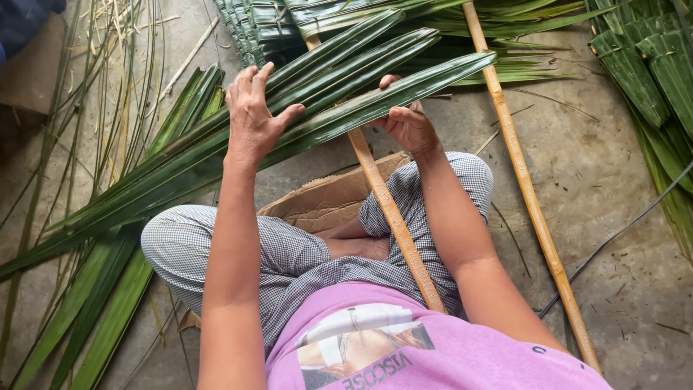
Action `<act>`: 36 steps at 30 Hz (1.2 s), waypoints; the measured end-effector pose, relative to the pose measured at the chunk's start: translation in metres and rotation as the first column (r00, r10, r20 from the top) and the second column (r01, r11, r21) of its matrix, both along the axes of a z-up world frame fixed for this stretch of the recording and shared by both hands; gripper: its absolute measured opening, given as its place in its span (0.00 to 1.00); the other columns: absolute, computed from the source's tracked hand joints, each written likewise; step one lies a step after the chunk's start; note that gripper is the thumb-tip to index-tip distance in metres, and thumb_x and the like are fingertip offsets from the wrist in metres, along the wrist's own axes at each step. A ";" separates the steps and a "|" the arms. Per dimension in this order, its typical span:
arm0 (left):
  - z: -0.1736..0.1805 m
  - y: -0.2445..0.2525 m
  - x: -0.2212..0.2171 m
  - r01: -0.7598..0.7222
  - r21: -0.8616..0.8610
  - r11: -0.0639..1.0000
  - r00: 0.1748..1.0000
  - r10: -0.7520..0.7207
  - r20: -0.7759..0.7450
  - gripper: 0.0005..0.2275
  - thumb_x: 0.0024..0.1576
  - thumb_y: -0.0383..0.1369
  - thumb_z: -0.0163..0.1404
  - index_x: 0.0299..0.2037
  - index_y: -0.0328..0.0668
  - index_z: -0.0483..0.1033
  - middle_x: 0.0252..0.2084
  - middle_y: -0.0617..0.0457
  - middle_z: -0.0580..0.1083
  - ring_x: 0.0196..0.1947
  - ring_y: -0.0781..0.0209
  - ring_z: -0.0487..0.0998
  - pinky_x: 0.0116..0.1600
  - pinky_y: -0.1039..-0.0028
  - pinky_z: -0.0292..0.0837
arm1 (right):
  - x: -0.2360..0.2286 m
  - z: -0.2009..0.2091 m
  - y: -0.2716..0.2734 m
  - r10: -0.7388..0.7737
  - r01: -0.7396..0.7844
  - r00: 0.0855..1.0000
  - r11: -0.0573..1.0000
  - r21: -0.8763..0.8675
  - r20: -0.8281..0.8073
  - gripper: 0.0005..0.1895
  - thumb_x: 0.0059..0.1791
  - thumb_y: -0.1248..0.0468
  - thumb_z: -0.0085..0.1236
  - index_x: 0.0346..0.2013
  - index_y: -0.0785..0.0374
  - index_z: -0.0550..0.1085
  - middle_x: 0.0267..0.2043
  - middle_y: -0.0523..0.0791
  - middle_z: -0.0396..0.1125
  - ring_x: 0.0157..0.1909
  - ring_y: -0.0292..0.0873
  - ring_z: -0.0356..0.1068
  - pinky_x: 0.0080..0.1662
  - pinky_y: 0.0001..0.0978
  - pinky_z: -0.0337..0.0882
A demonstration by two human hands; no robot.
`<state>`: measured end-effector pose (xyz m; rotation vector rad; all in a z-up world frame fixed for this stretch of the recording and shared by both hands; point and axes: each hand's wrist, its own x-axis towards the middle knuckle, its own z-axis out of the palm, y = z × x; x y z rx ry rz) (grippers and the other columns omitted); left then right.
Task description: The person folds long green leaves over a horizontal bamboo stick and secures them by threading a thin tying strip through the leaf layers. They work across the length of the stick to create a dense roofing panel.
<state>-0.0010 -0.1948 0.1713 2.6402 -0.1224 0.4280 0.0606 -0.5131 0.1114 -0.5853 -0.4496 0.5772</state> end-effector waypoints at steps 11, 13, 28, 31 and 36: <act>0.012 -0.050 -0.049 0.279 0.139 0.950 0.922 -0.306 0.236 0.27 0.60 0.53 0.58 0.58 0.36 0.73 0.50 0.43 0.74 0.49 0.47 0.73 0.57 0.56 0.66 | -0.002 0.004 -0.027 -0.069 0.069 0.998 0.997 -0.023 -0.004 0.30 0.46 0.74 0.56 0.63 0.62 0.63 0.61 0.57 0.67 0.62 0.55 0.70 0.59 0.44 0.78; 0.005 -0.050 -0.052 0.271 0.152 0.950 0.924 -0.301 0.233 0.28 0.61 0.53 0.57 0.60 0.36 0.72 0.50 0.44 0.74 0.49 0.48 0.73 0.56 0.57 0.67 | -0.001 0.003 -0.029 -0.071 0.072 0.997 0.997 -0.017 0.036 0.30 0.46 0.74 0.55 0.64 0.62 0.65 0.61 0.58 0.66 0.64 0.57 0.69 0.62 0.47 0.76; 0.075 -0.022 -0.068 0.261 0.140 0.955 0.952 -0.278 0.127 0.33 0.56 0.41 0.67 0.66 0.30 0.69 0.48 0.37 0.76 0.42 0.49 0.78 0.49 0.59 0.81 | 0.008 -0.014 -0.027 0.035 -0.050 0.989 0.994 0.096 0.146 0.29 0.50 0.68 0.60 0.66 0.60 0.69 0.61 0.60 0.68 0.62 0.65 0.70 0.63 0.66 0.71; 0.134 -0.003 -0.088 0.210 0.158 0.965 0.973 -0.222 0.061 0.32 0.54 0.37 0.69 0.67 0.33 0.70 0.48 0.38 0.76 0.42 0.48 0.78 0.45 0.58 0.80 | 0.009 -0.010 -0.027 0.032 -0.041 0.988 0.997 0.058 0.148 0.30 0.53 0.65 0.58 0.70 0.47 0.68 0.70 0.56 0.63 0.63 0.62 0.68 0.65 0.63 0.70; 0.181 0.044 -0.134 0.026 0.326 0.945 0.996 -0.050 0.068 0.29 0.61 0.39 0.67 0.70 0.36 0.74 0.49 0.35 0.77 0.44 0.45 0.80 0.45 0.58 0.83 | 0.002 0.011 -0.021 -0.013 0.020 0.998 0.993 -0.118 0.064 0.31 0.53 0.63 0.60 0.70 0.64 0.63 0.66 0.57 0.66 0.58 0.56 0.74 0.61 0.51 0.77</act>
